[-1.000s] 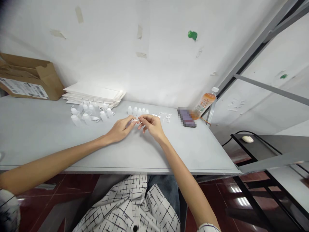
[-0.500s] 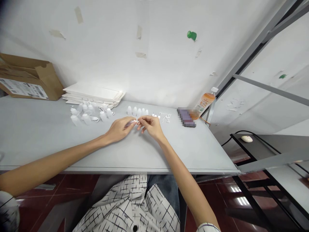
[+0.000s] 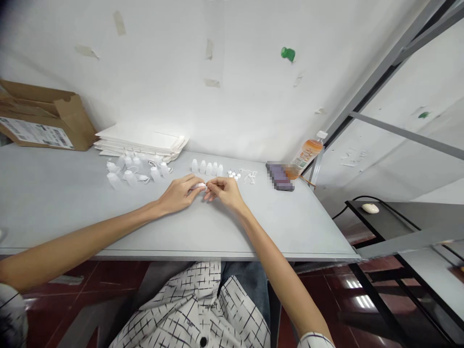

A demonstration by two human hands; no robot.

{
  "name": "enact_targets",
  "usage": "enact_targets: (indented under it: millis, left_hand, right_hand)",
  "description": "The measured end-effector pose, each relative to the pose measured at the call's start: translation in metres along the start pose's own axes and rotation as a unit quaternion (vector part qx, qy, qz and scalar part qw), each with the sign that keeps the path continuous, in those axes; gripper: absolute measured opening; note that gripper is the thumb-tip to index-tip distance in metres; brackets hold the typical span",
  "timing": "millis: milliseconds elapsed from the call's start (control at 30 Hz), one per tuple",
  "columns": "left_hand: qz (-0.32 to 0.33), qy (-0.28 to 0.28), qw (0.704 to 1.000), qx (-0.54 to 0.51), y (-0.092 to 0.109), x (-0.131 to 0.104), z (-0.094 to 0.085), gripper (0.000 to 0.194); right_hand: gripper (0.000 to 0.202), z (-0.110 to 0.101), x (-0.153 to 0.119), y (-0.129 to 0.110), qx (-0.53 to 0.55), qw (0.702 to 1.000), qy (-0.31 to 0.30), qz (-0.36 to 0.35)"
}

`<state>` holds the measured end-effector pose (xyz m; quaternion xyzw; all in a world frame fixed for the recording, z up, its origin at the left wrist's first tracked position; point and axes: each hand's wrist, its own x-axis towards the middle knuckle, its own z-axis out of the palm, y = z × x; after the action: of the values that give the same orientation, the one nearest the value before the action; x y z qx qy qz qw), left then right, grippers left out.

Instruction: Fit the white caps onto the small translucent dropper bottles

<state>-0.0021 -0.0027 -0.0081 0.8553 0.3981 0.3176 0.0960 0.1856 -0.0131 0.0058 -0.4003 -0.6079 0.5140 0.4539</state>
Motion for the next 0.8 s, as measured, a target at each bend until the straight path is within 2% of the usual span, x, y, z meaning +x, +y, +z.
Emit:
enact_targets:
  millis: [233,533,667,800]
  left_hand:
    - [0.048,0.02,0.998,0.037,-0.002,0.0,0.005,0.029]
    - [-0.003,0.029,0.999,0.013,-0.002,0.014,0.008,0.027]
    - [-0.003,0.03,0.999,0.026,-0.004,0.013,0.006,0.027]
    - [0.016,0.031,0.998,0.05,-0.005,0.012,0.006,0.029]
  right_hand:
    - [0.048,0.001,-0.001,-0.003,0.002,1.0,-0.014,-0.006]
    - [0.036,-0.006,0.004,-0.003,-0.041,0.998,0.049,-0.02]
    - [0.036,-0.008,0.005,-0.002,-0.047,0.997,0.067,-0.017]
    - [0.036,-0.008,0.005,-0.001,-0.06,0.996,0.056,-0.017]
